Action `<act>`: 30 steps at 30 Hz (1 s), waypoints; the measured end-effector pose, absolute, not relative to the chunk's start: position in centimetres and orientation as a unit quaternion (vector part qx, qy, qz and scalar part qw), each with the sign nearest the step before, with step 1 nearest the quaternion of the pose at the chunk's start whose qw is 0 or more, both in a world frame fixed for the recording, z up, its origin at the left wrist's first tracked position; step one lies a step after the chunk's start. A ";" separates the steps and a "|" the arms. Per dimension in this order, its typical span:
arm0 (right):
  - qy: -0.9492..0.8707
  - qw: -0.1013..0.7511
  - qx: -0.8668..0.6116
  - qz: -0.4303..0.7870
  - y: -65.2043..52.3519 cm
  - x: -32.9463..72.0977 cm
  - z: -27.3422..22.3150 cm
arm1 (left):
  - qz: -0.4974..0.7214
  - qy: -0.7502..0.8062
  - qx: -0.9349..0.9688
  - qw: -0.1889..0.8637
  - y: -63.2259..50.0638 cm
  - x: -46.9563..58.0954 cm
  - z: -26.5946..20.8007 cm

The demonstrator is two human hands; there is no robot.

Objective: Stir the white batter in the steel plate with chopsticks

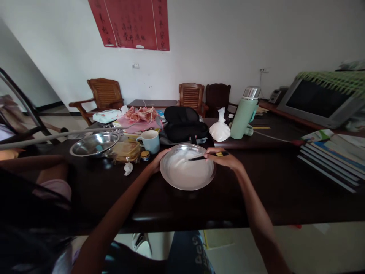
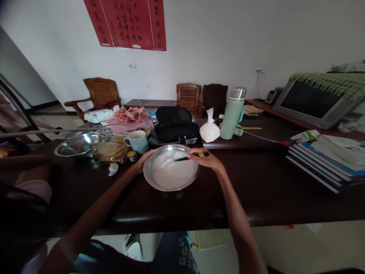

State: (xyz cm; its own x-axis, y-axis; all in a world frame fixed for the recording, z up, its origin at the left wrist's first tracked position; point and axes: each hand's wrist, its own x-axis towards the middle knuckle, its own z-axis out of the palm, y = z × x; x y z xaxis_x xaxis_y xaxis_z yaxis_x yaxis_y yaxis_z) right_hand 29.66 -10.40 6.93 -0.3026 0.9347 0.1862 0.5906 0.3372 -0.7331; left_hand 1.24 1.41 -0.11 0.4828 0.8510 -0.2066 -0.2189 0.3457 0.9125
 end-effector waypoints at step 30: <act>-0.789 0.232 -0.458 0.338 -11.3 30.2 7.4 | 0.351 0.373 0.444 0.735 1.3 1.3 0.1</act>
State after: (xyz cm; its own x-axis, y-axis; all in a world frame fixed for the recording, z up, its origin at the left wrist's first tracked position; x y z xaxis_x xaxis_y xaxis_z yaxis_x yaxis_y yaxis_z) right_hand 30.19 -11.30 7.35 -0.4730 0.8792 0.0572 0.5656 0.3528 -0.7454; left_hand 1.34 1.34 0.09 0.4756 0.8473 -0.2364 -0.1850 0.3591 0.9148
